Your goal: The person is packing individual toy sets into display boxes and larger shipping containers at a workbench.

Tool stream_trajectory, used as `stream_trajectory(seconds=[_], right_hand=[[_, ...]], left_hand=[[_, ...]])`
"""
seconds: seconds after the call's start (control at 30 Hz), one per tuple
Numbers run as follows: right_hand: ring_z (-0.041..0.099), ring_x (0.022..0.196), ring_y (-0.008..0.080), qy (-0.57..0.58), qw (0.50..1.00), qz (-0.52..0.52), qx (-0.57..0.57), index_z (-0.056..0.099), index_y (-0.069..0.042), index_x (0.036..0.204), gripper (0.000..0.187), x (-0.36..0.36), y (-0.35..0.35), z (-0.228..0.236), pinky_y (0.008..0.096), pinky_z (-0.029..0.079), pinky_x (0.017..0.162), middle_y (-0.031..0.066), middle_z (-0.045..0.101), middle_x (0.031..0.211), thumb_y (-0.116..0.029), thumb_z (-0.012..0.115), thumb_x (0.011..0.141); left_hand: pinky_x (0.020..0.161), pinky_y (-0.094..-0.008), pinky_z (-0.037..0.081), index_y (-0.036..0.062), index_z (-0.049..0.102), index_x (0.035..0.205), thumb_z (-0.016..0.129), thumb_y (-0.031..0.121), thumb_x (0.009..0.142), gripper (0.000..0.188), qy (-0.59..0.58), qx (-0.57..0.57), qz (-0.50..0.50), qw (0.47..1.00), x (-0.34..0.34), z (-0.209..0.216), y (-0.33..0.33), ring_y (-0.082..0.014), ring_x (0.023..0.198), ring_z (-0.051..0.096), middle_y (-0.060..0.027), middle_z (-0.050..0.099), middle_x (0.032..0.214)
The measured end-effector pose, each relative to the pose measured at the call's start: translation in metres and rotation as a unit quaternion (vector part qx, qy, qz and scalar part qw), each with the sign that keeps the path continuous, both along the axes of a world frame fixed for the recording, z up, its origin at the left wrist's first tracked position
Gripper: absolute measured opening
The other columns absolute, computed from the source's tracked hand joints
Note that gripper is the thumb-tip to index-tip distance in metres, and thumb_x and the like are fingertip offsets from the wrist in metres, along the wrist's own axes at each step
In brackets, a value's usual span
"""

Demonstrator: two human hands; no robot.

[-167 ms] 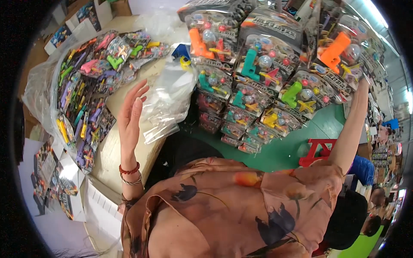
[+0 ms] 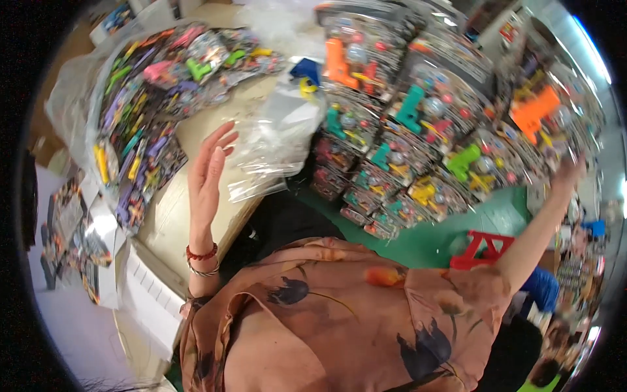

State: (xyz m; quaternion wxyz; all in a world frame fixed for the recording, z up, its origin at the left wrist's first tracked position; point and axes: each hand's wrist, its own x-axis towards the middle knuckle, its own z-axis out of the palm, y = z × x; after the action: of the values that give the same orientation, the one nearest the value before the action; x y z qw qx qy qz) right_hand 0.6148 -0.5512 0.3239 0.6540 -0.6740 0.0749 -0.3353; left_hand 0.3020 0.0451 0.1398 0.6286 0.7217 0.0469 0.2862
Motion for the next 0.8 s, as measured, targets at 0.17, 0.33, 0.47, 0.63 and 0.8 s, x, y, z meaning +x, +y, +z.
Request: stream_trajectory(seconds=[0.17, 0.33, 0.47, 0.63, 0.8], right_hand=[[0.059, 0.094, 0.0288, -0.561, 0.675, -0.143, -0.457, 0.054, 0.009, 0.111, 0.046, -0.108, 0.073, 0.018, 0.0390, 0.045, 0.088, 0.0200, 0.061, 0.101, -0.030, 0.055, 0.086], [0.062, 0.082, 0.0339, -0.636, 0.456, -0.220, -0.583, 0.052, 0.011, 0.099, 0.042, -0.183, 0.259, -0.020, 0.0437, 0.053, 0.074, 0.0197, 0.063, 0.089, -0.029, 0.039, 0.095], [0.059, 0.089, 0.0319, -0.367, 0.762, 0.450, -0.287, 0.052, 0.006, 0.099, 0.028, -0.211, 0.371, -0.086, 0.0459, 0.049, 0.082, 0.0193, 0.060, 0.096, -0.018, 0.049, 0.084], [0.058, 0.098, 0.0295, -0.237, 0.367, 0.649, -0.623, 0.060, -0.003, 0.110, 0.030, -0.192, 0.494, -0.205, 0.0374, 0.046, 0.084, 0.0144, 0.064, 0.096, -0.012, 0.061, 0.081], [0.061, 0.071, 0.0147, -0.027, 0.727, 0.651, -0.216, 0.064, -0.005, 0.103, 0.024, -0.090, 0.634, -0.276, 0.0289, 0.048, 0.064, 0.0072, 0.065, 0.077, -0.015, 0.062, 0.081]], left_hand=[[0.092, -0.0307, 0.041, 0.0030, 0.049, 0.127, 0.045, 0.025, 0.097, 0.038, 0.002, -0.090, 0.082, 0.992, -0.040, -0.023, 0.011, -0.0197, 0.113, 0.052, -0.0084, 0.053, 0.124], [0.090, -0.0303, 0.042, 0.0010, 0.050, 0.123, 0.047, 0.025, 0.096, 0.036, 0.038, -0.138, 0.211, 0.967, -0.076, -0.054, 0.014, -0.0201, 0.108, 0.056, -0.0101, 0.056, 0.121], [0.087, -0.0289, 0.043, 0.0007, 0.050, 0.123, 0.048, 0.022, 0.095, 0.035, 0.018, -0.173, 0.208, 0.962, -0.083, -0.070, 0.014, -0.0189, 0.103, 0.057, -0.0100, 0.058, 0.117], [0.089, -0.0283, 0.043, -0.0018, 0.051, 0.121, 0.047, 0.013, 0.095, 0.030, 0.046, -0.162, 0.249, 0.954, -0.110, -0.083, 0.012, -0.0178, 0.102, 0.057, -0.0101, 0.059, 0.114], [0.090, -0.0280, 0.044, -0.0030, 0.052, 0.119, 0.047, 0.011, 0.095, 0.029, 0.086, -0.171, 0.343, 0.920, -0.151, -0.100, -0.005, -0.0177, 0.102, 0.057, -0.0105, 0.059, 0.111]])
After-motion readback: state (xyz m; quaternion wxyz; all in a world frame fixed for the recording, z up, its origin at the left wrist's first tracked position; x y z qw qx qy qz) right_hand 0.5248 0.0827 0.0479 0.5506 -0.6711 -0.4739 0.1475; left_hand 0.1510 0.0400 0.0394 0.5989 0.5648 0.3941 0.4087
